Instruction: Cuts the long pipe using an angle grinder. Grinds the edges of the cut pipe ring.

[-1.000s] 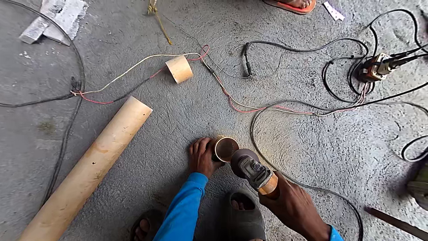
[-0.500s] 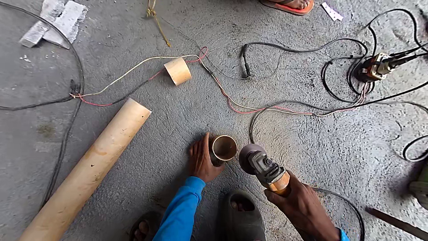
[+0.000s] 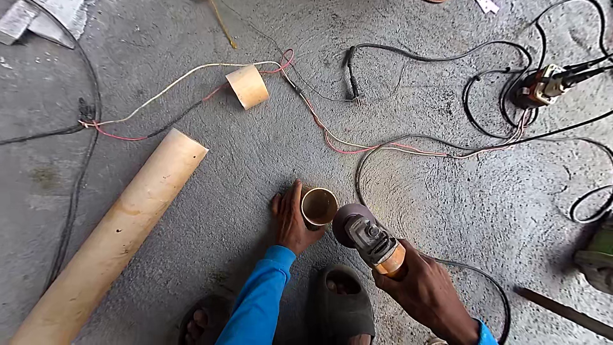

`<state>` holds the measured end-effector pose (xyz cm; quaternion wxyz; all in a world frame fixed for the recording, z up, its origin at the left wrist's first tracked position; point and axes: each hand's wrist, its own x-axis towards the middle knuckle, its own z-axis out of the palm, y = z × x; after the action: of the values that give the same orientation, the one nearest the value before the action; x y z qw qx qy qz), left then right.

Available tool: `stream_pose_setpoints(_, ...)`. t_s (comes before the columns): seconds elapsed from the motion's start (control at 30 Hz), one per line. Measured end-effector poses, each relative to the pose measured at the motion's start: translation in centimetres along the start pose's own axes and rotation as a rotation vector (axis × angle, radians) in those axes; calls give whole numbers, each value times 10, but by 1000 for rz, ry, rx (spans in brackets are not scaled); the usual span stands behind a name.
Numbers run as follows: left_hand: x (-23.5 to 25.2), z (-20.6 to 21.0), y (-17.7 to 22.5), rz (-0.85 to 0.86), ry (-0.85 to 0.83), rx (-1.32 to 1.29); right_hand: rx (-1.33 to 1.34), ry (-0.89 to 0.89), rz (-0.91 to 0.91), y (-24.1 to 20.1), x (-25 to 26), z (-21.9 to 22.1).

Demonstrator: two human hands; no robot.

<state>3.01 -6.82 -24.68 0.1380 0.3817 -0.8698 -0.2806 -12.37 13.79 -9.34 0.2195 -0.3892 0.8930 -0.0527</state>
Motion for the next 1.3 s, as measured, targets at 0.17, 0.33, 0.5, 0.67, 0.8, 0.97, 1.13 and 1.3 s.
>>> stream_pose_setpoints(0.17,0,10,-1,21,109,0,-22,-47,-15,-6,-1,2)
stream_pose_setpoints(0.33,0,10,-4,32,113,-5,-28,-85,-29,-18,2,2)
stream_pose_setpoints(0.5,1,6,-1,21,78,3,-39,-139,-32,-27,3,1)
stream_pose_setpoints(0.67,1,7,-1,12,76,9,-35,-153,-34,-27,6,3)
stream_pose_setpoints(0.8,1,7,-1,29,88,-8,-55,-144,-33,-23,8,-1)
stream_pose_setpoints(0.97,1,5,2,16,77,16,-80,-133,-29,-13,14,-5)
stream_pose_setpoints(1.13,3,3,4,13,87,-25,-82,-115,-38,-4,25,-13)
stream_pose_setpoints(1.3,4,4,4,2,85,-19,-77,-69,-30,8,44,-20)
